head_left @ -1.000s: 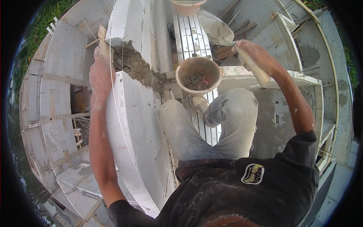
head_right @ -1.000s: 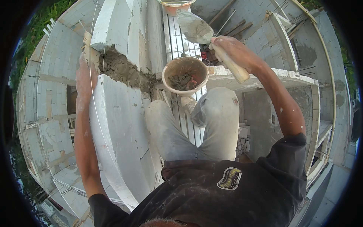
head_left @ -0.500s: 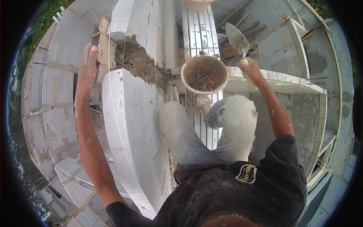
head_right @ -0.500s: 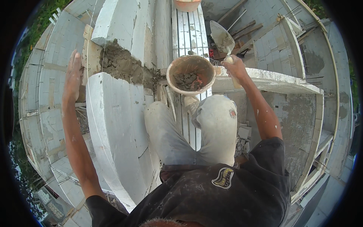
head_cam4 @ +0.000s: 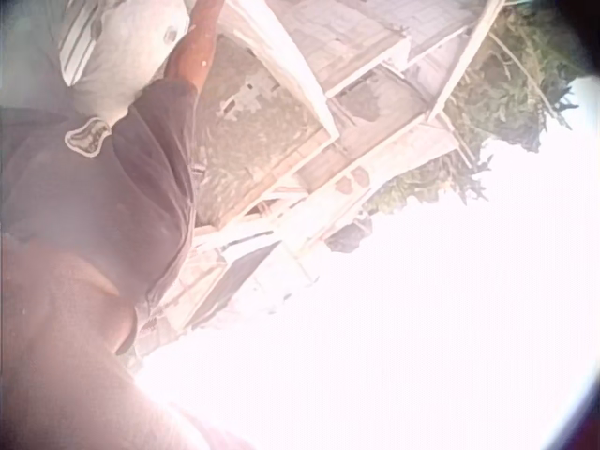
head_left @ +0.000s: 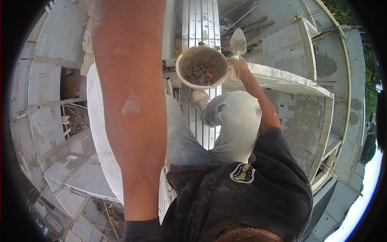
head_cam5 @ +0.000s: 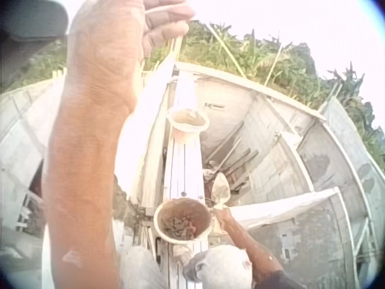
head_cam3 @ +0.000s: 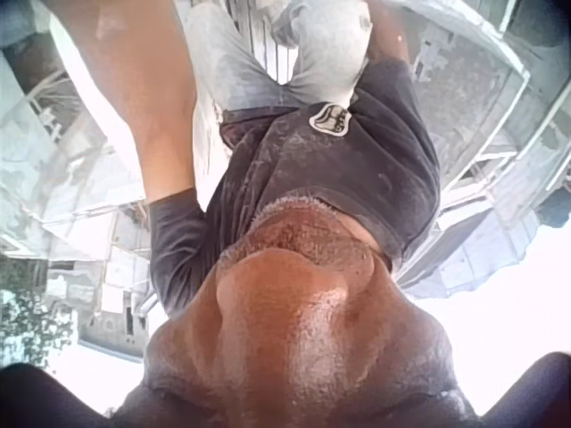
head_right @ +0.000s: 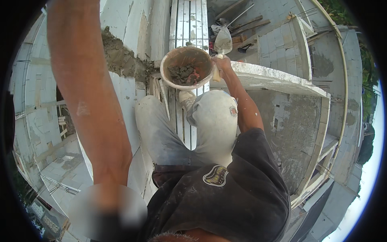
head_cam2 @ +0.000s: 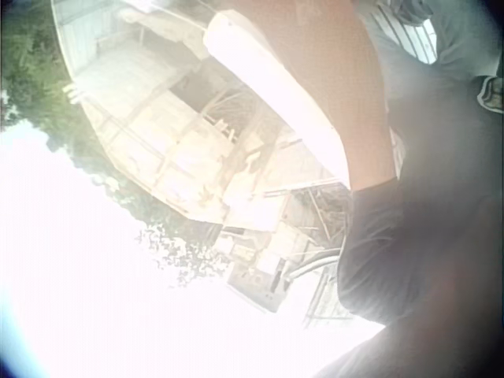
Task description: The person applies mortar to the top surface of a white block wall under construction, using a trowel to spread the mortar from a bucket.
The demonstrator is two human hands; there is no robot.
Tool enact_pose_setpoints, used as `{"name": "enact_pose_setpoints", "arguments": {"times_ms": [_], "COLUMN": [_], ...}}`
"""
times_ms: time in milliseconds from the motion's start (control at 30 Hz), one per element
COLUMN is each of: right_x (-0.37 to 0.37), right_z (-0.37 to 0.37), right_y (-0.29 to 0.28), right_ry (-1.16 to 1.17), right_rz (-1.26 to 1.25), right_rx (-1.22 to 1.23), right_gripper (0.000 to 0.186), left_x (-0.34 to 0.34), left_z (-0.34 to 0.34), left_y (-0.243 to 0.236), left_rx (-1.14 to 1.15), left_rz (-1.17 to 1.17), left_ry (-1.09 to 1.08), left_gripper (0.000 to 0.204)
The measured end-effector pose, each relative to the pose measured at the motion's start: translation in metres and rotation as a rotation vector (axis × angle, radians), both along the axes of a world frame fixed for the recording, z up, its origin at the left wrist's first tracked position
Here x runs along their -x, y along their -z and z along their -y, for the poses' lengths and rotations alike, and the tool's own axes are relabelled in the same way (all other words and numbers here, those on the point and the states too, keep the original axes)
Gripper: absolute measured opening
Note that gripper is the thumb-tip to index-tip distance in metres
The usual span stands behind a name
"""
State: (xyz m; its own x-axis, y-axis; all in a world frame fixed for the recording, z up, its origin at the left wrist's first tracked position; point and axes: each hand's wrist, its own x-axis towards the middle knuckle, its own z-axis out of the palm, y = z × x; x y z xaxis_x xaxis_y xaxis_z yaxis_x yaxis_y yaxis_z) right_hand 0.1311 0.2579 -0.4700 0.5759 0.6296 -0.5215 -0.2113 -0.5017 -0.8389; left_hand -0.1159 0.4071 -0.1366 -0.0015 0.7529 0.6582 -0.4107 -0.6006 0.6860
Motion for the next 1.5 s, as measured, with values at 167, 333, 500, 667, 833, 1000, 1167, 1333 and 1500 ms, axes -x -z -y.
{"name": "enact_pose_setpoints", "arguments": {"times_ms": [167, 333, 500, 667, 833, 1000, 1167, 1333, 1500], "right_x": [0.012, 0.042, 0.060, 0.030, -0.008, -0.033, -0.026, 0.003, 0.046], "right_z": [-0.001, -0.010, -0.021, -0.038, -0.066, -0.029, 0.066, 0.084, 0.040], "right_y": [-0.047, -0.092, -0.121, -0.096, -0.061, -0.101, -0.141, -0.119, -0.056], "right_ry": [-0.027, -0.545, -0.752, -0.772, -0.337, -0.148, -0.689, -1.191, -1.174], "right_rz": [-0.037, 0.001, -0.064, 0.180, 0.459, 0.441, 0.511, 0.719, 1.486], "right_rx": [-0.111, -0.240, -0.190, -0.248, -0.205, -0.171, 0.300, 0.450, 0.217], "right_gripper": [0.021, 0.030, 0.036, 0.030, 0.028, 0.039, 0.056, 0.046, 0.040], "left_x": [-0.017, 0.018, 0.025, 0.007, -0.007, 0.003, 0.018, 0.017, 0.023], "left_z": [0.051, 0.047, 0.025, 0.052, 0.065, 0.062, 0.069, 0.068, 0.055], "left_y": [0.170, 0.307, 0.349, 0.366, 0.376, 0.384, 0.390, 0.380, 0.362], "left_rx": [0.548, 0.789, 1.288, 1.383, 1.313, 1.101, 1.177, 1.117, 0.754], "left_rz": [-0.315, -0.850, -0.633, -0.568, -0.644, -0.863, -0.658, -0.511, -0.861], "left_ry": [-0.211, -0.172, 0.266, 0.551, 0.549, 0.350, 0.222, 0.402, 0.491], "left_gripper": [0.045, 0.066, 0.083, 0.105, 0.104, 0.078, 0.044, 0.034, 0.026]}}
